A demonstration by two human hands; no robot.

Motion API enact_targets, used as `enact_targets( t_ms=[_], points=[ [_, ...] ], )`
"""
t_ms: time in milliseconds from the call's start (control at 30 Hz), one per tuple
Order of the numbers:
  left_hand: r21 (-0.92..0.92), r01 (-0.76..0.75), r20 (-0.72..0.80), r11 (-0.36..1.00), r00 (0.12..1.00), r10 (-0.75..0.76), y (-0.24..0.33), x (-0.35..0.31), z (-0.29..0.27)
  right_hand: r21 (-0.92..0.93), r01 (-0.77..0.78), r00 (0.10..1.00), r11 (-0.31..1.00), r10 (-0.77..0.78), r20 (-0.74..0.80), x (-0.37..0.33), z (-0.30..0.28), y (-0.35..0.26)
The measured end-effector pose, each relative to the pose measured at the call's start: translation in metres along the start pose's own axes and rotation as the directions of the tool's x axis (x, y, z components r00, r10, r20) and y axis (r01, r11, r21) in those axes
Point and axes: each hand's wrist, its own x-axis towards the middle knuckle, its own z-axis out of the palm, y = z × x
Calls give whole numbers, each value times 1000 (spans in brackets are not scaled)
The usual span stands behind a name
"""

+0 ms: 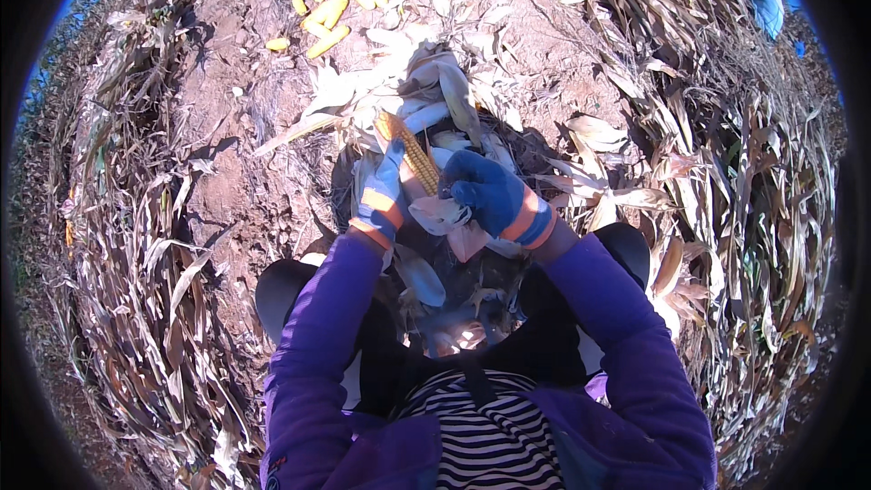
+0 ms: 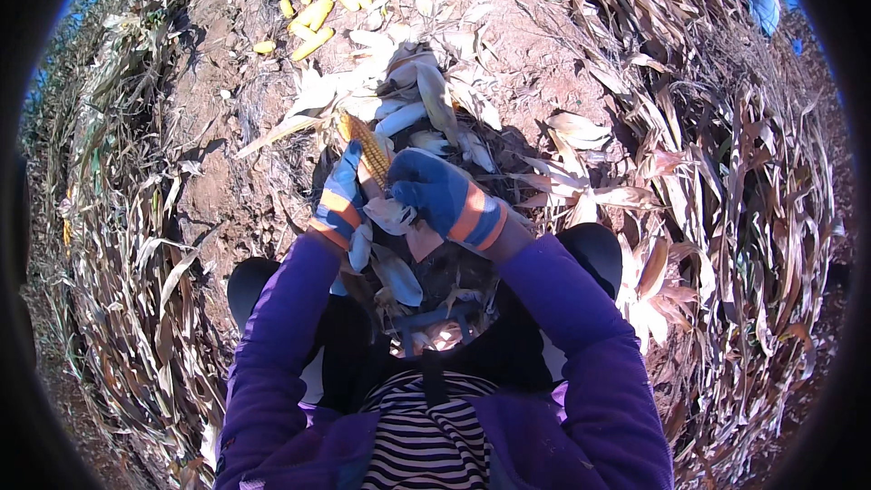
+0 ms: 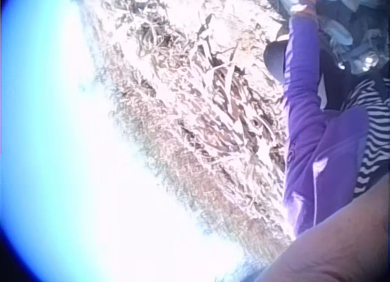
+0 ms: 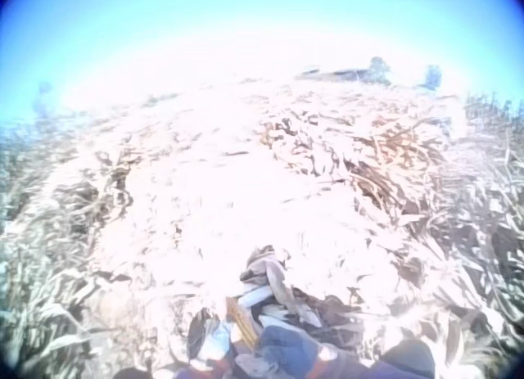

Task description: The person sits on the ground in a cornfield and repeatedly shucks corn cobs by hand, removing husks and silk. Shucked cobs are placed on the ground nearby while husks accumulate around the person.

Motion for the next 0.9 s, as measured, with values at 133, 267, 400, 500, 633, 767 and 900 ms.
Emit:
enact_targets(
  t_ms=[133,267,400,500,633,767,900],
  points=[
    [-85,-81,-194,993,979,63,18,15,-20,-86,-106,975,991,121,189,-16,-8,-15],
    [-108,-221,-301,969,936,180,31,20,-41,-274,-123,943,954,199,268,-21,-19,-20],
    [-15,-269,-284,963,925,254,24,20,-34,-385,-110,930,916,231,286,-20,-37,-6],
    [90,-289,-206,953,931,302,18,13,-24,-476,-55,944,878,201,262,-17,-37,12],
    [230,-379,-217,896,878,427,11,17,-36,-282,-218,967,934,246,67,-3,-30,14],
    [188,-313,-178,931,921,346,3,13,-17,-594,7,985,805,-109,-136,11,-43,40],
    [370,-342,-244,864,861,446,-18,24,-43,-512,-4,989,859,-70,-126,24,-21,57]
  ],
)
